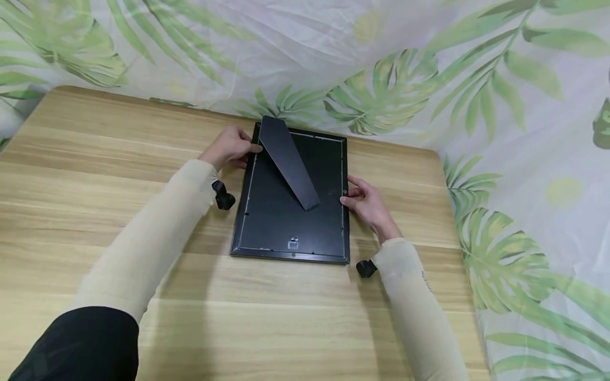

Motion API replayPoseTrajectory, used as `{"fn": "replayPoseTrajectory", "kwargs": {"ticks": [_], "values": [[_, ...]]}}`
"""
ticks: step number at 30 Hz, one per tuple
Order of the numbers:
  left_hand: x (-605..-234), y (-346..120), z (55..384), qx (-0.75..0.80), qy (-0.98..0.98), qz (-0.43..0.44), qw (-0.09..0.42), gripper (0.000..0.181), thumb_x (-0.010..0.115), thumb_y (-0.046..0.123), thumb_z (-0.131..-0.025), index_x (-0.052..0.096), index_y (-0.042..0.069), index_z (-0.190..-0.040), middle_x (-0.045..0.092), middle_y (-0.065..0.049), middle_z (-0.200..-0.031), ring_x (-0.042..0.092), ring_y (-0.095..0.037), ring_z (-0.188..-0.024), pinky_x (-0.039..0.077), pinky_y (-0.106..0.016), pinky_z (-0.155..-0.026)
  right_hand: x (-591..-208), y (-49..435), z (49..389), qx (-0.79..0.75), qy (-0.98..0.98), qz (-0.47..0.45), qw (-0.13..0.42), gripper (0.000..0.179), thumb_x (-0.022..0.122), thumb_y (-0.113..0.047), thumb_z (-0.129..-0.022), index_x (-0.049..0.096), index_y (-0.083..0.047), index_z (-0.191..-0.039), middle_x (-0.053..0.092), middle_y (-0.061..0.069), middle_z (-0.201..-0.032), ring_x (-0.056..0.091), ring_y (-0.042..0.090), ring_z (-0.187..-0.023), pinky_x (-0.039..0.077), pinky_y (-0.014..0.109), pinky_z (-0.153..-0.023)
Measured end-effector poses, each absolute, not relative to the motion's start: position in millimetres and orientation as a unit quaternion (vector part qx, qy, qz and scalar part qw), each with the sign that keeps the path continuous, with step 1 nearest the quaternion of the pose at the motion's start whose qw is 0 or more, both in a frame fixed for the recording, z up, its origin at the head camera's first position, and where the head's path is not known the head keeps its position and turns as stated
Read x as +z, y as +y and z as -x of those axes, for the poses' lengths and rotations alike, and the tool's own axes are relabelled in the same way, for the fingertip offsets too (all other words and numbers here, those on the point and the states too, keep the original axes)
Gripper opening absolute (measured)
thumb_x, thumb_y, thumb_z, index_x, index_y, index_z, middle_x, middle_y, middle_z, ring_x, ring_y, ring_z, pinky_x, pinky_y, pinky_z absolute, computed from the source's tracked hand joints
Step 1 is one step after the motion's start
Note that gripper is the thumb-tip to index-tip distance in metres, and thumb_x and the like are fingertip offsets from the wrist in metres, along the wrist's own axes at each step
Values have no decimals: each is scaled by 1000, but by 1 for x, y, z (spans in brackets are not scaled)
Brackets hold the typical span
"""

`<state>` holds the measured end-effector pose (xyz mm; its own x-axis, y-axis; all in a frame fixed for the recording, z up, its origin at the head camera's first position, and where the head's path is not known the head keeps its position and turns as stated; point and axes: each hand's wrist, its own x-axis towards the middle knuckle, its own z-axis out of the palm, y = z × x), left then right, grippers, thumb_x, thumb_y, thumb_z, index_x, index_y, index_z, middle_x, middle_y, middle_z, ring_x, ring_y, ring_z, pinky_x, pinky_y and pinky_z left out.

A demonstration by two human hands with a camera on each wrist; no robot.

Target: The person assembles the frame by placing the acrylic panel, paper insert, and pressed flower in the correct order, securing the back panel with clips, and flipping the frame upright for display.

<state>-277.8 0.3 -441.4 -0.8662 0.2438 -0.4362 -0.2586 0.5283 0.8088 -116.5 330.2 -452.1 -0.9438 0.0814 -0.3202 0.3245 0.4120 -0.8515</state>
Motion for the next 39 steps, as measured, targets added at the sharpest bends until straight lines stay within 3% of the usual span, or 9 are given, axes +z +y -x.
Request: {"fn": "replayPoseTrajectory", "kwargs": {"ticks": [3,5,8,12,17,21,25,39], "values": [[-448,-8,270,523,815,-13,248,36,68,25,-97,57,-5,-116,53,-10,-94,56,-17,-70,59,-30,-65,-452,327,116,-524,836,-121,110,65,70,-6,-94,44,-17,-153,56,17,-120,59,27,-101,53,30,-82],[-451,-13,265,543,800,-26,253,55,65,23,-99,46,-6,-142,54,-18,-120,60,-19,-84,59,-28,-71,-452,326,115,-528,834,-120,107,64,69,-6,-95,44,-15,-153,56,19,-121,59,28,-103,53,33,-84],[-453,-19,256,563,779,-47,271,61,64,13,-99,37,-7,-150,48,-25,-137,61,-20,-94,58,-26,-77,-453,325,112,-527,836,-119,97,62,67,-5,-96,44,-12,-152,56,22,-123,59,31,-105,53,38,-89],[-454,-21,245,578,766,-61,273,62,63,-1,-95,35,-7,-151,45,-27,-140,61,-16,-95,57,-25,-78,-452,317,110,-469,879,-85,32,61,69,-2,-93,45,-6,-150,52,24,-133,55,35,-116,47,44,-99],[-455,-19,241,586,767,-66,252,60,62,-4,-94,39,-8,-149,48,-27,-139,61,-12,-91,56,-21,-73,-435,286,106,-330,942,62,-25,56,72,-6,-93,52,-7,-145,41,21,-151,37,36,-139,30,48,-115],[-456,-22,238,593,763,-63,249,59,62,-5,-94,39,-8,-148,48,-27,-138,62,-14,-91,57,-23,-74,-426,265,109,-276,946,168,36,52,67,-17,-99,51,-12,-148,36,14,-158,31,31,-146,26,46,-118],[-458,-21,235,604,751,-62,259,60,61,-5,-95,37,-8,-150,45,-27,-139,60,-18,-98,57,-26,-79,-427,260,111,-232,949,193,89,52,65,-20,-100,50,-15,-150,31,8,-162,31,28,-146,28,43,-118],[-459,-21,235,611,748,-49,254,59,61,-4,-95,39,-6,-149,45,-26,-140,57,-21,-104,57,-25,-79,-428,260,124,-180,951,208,145,51,61,-21,-102,48,-15,-151,28,7,-163,30,31,-146,26,44,-119]]}}
